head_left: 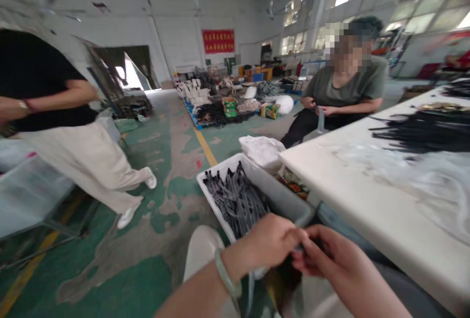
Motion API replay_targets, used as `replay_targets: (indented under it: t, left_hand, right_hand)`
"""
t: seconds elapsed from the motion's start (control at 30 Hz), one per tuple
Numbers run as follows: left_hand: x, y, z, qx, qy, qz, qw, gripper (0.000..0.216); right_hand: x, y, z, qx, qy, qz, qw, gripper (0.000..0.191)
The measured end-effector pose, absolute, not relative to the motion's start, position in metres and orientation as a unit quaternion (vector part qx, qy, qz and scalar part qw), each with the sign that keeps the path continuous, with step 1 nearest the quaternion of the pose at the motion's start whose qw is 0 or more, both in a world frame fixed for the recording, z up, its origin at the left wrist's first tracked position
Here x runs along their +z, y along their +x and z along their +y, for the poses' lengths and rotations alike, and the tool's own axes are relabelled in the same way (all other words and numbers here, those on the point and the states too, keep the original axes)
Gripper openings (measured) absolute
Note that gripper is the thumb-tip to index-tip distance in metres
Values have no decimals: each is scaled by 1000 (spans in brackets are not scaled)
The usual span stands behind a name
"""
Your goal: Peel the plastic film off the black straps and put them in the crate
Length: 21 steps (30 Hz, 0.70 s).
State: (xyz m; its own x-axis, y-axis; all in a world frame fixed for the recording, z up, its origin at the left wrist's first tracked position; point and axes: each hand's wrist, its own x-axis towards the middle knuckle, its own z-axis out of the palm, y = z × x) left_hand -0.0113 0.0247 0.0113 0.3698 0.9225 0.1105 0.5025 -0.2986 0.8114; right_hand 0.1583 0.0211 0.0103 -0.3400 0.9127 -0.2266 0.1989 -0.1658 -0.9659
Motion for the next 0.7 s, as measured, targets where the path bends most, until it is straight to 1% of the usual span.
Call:
replay_targets:
  t: [0.1, 0.17, 0.23, 0.3, 0.37, 0.43, 0.5, 0.57, 0.6, 0.67, 0.7]
  left_hand:
    - [29, -30, 47, 317, 761, 441, 354, 62]
    - [42, -41, 55, 327, 769, 427, 346, 65]
    - [55, -50, 61, 336, 773, 417, 341, 70]
    - [65, -59, 66, 347, 769, 409, 347, 76]
    - [73, -70, 70, 366, 766, 395, 351, 86]
    - [76, -85, 71, 432, 737, 374, 360, 91]
    - [69, -105, 65, 545, 645, 381, 375, 88]
    - [51, -123, 52, 643, 505, 429, 385, 85]
    - [39, -131, 42, 659, 457, 458, 384, 85]
    - [11, -143, 20, 652, 404, 507, 395, 84]
    - [-3, -146, 8, 647, 375, 534, 395, 81]
  right_hand:
    - [38, 144, 46, 679, -448, -514, 273, 39]
    - [58, 135, 54, 701, -437, -508, 245, 32]
    - [75, 126, 58, 715, -419, -509, 235, 31]
    - [86, 119, 58, 731, -384, -499, 261, 36]
    - [95, 114, 59, 740, -349, -483, 311, 42]
    - [100, 108, 62, 735, -329, -477, 351, 42]
    - [102, 97, 70, 720, -336, -475, 378, 30]
    - [98, 80, 85, 713, -350, -457, 400, 20]
    - [95, 67, 95, 714, -353, -444, 411, 22]
    - [87, 37, 119, 717, -349, -422, 432, 29]
    - [84, 21, 132, 718, -342, -415, 442, 32]
